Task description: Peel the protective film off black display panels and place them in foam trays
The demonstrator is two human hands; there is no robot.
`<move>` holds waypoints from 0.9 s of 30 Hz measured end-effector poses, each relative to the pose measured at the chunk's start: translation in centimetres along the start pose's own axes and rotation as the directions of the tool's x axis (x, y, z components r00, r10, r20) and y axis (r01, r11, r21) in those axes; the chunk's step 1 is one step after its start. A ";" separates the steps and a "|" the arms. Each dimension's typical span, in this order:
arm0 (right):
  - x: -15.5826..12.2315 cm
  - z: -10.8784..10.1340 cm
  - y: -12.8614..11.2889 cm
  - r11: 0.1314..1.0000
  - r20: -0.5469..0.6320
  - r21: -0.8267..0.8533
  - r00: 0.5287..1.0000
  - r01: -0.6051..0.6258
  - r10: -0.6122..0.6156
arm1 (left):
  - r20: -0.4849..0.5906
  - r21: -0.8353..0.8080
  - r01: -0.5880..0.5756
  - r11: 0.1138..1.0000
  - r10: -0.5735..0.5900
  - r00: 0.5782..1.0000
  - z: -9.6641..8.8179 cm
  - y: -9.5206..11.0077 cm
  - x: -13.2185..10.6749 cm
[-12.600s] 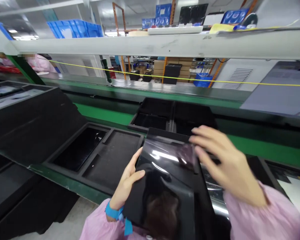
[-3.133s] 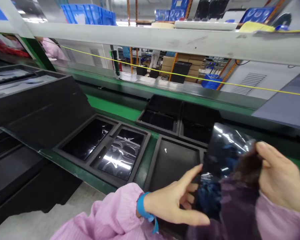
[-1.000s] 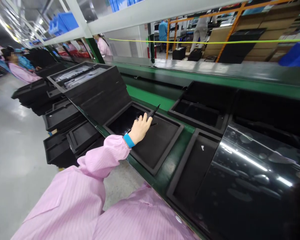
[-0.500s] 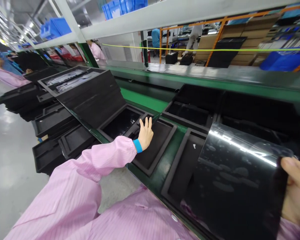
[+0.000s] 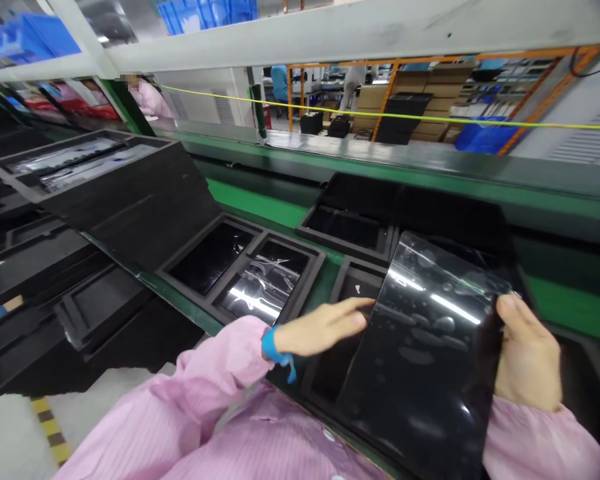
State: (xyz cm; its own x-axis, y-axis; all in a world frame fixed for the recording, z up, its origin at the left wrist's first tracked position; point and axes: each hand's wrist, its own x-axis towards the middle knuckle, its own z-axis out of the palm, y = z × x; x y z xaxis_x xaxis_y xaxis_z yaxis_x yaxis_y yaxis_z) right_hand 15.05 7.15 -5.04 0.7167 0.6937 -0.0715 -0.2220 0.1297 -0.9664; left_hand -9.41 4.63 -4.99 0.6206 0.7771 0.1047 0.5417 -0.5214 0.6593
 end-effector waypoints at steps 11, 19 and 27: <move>-0.9 -0.8 -1.9 0.796 0.129 -0.311 0.853 0.519 -0.506 | -0.189 -0.822 -0.170 0.543 0.021 0.982 1.9 5.2 0.1; -0.3 0.1 -2.7 0.821 0.104 -0.350 0.890 0.451 -0.445 | -0.185 -0.844 -0.182 0.505 0.044 0.982 1.6 5.3 -0.4; -0.6 -0.7 -4.6 0.865 0.117 -0.315 0.920 0.391 -0.374 | -0.181 -0.886 -0.191 0.422 0.063 0.981 0.8 5.8 -0.4</move>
State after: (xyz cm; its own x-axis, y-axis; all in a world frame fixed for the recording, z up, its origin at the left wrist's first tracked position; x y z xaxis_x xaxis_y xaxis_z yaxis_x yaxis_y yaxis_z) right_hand 16.11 5.66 -0.70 0.6653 0.6725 0.3243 0.2967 0.1605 -0.9414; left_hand -6.09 0.98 -1.80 0.5401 0.7940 0.2791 -0.3925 -0.0557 0.9180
